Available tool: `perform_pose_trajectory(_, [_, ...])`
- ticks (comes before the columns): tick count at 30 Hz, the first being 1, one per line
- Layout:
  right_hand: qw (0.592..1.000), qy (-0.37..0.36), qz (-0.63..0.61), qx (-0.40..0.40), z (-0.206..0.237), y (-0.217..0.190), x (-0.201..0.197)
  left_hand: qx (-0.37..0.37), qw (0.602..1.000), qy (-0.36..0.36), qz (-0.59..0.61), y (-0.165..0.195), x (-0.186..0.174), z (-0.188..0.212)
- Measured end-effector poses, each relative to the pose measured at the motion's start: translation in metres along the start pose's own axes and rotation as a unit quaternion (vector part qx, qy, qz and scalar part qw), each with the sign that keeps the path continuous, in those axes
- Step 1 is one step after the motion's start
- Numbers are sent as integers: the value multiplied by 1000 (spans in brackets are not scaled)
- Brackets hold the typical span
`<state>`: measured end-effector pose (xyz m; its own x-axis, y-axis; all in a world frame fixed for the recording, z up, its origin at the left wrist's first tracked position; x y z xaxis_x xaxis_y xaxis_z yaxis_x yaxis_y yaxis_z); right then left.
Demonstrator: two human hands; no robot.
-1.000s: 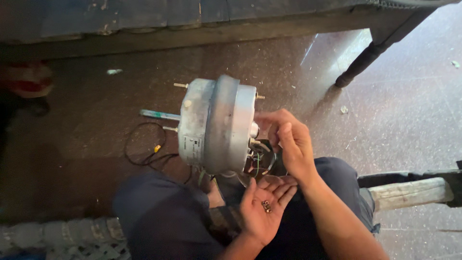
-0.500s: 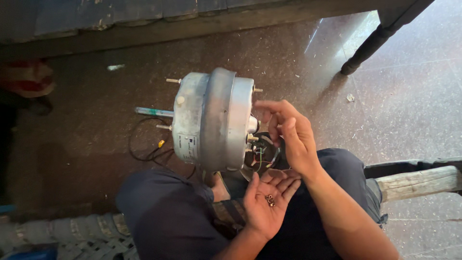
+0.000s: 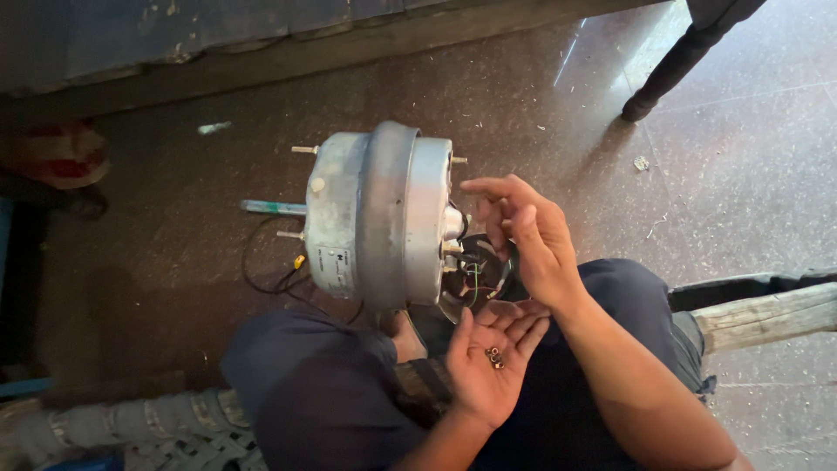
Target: The person sits on a woven cot servicing a pedestal fan motor. They pull the motor housing free from the fan stand, manipulate the motor with a small tool, use pliers on the motor, then thread nuts onto the motor mounting studs by hand while holding fasteners in their palm.
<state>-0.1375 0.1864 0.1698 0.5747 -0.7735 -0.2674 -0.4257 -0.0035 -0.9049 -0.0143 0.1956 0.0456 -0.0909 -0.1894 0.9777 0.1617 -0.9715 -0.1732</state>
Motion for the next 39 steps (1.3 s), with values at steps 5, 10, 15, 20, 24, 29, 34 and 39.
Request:
perform_pose_trajectory(5, [1000, 9, -23, 16, -2, 4, -3, 1, 1000, -1, -3, 1, 2, -1])
perform_pose_trajectory(10, [999, -10, -25, 26, -1, 4, 0, 0, 1000, 10, 3, 0, -1, -1])
perform_pose_trajectory(15, [999, 38, 6, 23, -3, -13, -10, 1, 1000, 8, 11, -2, -5, -1])
perform_pose_trajectory(20, [984, 104, 146, 10, -11, -35, -10, 28, 999, 6, 46, 4, -10, 0])
perform_pose_trajectory(24, [971, 134, 200, -4, -17, -44, -5, 17, 998, -3, 58, 3, -10, 0])
perform_pose_trajectory(29, [966, 121, 225, 24, -17, -41, -4, 4, 998, -23, 52, 0, -3, 0])
perform_pose_trajectory(34, [961, 107, 254, -2, -17, -41, 1, 10, 999, -13, 40, 1, -1, 0])
perform_pose_trajectory(39, [966, 107, 237, -4, -13, -41, 0, 10, 999, -17, 45, -1, -1, 1])
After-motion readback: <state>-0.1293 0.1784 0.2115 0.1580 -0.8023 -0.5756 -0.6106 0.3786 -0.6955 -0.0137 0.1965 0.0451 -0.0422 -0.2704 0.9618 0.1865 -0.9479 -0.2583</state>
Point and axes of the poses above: each hand's wrist, its own z-axis away from the middle knuckle, its own x-axis out of the palm, y = z × x, the point moved 9 cm from there along -z, towards the middle knuckle, and after that the axes turned 15 degrees about z, right-handed, at the moved point
